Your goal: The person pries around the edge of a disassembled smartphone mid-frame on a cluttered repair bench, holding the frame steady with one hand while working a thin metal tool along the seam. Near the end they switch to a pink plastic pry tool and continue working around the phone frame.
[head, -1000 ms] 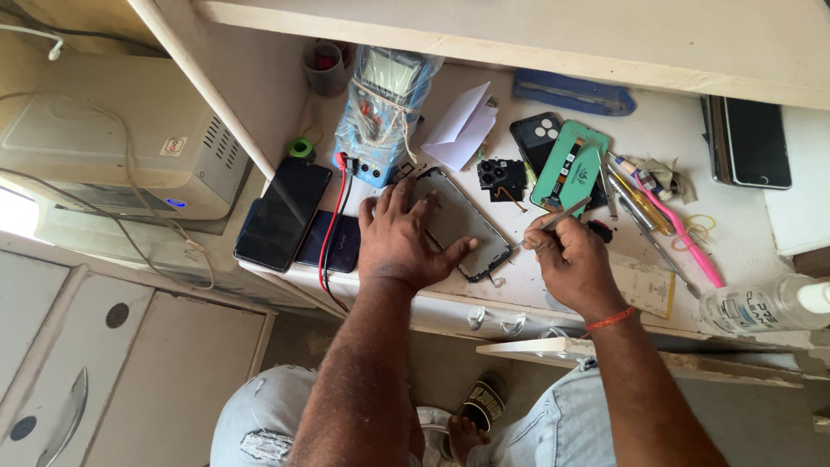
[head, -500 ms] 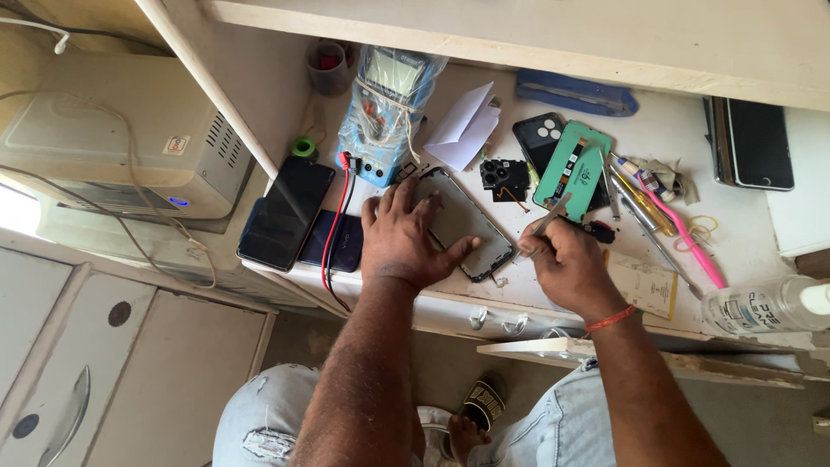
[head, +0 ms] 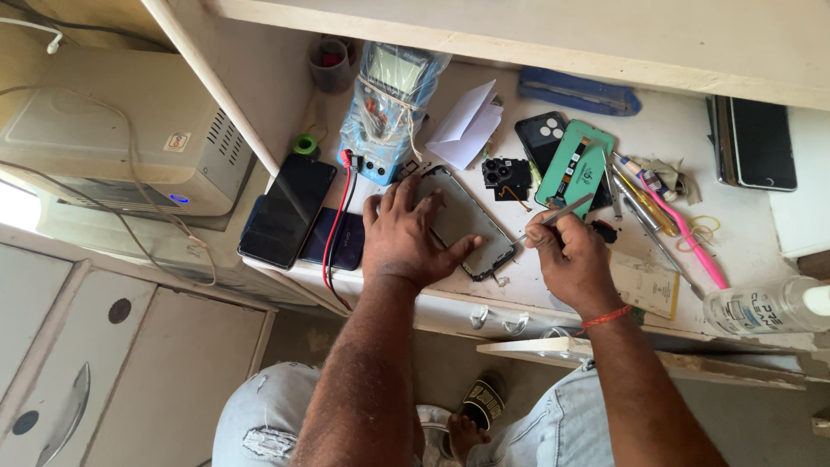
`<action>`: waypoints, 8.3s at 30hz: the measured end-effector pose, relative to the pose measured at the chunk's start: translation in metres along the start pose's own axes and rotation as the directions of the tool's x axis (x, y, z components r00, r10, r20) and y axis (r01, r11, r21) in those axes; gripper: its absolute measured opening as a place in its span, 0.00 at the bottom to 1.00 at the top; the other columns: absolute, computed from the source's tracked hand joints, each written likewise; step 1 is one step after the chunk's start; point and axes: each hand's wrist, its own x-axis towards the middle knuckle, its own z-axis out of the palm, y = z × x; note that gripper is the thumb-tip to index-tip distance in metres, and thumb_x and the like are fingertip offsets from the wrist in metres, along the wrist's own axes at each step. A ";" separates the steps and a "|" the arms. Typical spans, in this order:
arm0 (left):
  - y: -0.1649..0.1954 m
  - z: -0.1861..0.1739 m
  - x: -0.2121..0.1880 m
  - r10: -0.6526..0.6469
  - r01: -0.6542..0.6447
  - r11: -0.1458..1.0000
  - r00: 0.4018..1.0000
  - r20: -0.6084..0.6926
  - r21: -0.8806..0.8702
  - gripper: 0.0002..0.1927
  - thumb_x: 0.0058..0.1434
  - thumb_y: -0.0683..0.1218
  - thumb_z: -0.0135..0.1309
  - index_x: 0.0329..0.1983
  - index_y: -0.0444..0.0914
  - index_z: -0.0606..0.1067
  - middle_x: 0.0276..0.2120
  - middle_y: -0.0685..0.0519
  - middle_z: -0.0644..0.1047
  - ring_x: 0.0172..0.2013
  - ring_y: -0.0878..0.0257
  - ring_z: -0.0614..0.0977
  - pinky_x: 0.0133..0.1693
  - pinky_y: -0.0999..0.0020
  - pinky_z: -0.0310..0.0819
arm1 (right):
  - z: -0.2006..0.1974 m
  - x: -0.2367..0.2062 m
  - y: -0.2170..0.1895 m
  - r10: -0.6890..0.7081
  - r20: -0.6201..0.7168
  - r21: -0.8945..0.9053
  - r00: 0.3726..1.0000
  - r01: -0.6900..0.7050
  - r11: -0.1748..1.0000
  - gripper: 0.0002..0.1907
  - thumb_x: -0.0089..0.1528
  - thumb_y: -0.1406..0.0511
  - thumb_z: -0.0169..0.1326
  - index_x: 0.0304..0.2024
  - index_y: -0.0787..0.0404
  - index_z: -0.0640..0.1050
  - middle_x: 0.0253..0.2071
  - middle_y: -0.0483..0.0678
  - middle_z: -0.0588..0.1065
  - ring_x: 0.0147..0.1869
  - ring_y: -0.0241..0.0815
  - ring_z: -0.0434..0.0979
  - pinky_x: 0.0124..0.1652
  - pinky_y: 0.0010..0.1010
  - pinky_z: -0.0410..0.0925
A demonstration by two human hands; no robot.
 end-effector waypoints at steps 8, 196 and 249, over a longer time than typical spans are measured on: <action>-0.002 0.003 -0.001 0.005 -0.005 1.000 1.000 -0.016 0.013 0.47 0.44 0.79 0.57 0.58 0.46 0.78 0.66 0.47 0.67 0.68 0.52 0.63 0.66 0.40 0.46 | 0.000 0.002 -0.004 -0.139 0.040 -0.161 0.989 0.144 0.976 0.05 0.67 0.66 0.55 0.41 0.63 0.75 0.31 0.51 0.78 0.35 0.48 0.81 0.36 0.36 0.71; -0.003 0.004 0.000 0.012 -0.012 1.000 1.000 0.003 0.010 0.47 0.45 0.80 0.56 0.59 0.47 0.77 0.66 0.46 0.66 0.68 0.50 0.62 0.66 0.40 0.44 | -0.007 -0.014 -0.027 -0.199 -0.063 -0.023 0.978 0.198 0.980 0.07 0.63 0.71 0.60 0.44 0.64 0.82 0.37 0.50 0.81 0.36 0.36 0.81 0.37 0.27 0.73; -0.002 0.001 0.000 0.013 -0.013 1.000 1.000 -0.002 0.000 0.48 0.45 0.80 0.56 0.60 0.46 0.77 0.67 0.46 0.65 0.68 0.51 0.62 0.66 0.41 0.44 | -0.003 -0.012 -0.036 -0.162 -0.106 -0.298 0.981 0.124 0.946 0.08 0.67 0.65 0.58 0.35 0.62 0.77 0.33 0.52 0.75 0.36 0.53 0.77 0.37 0.42 0.69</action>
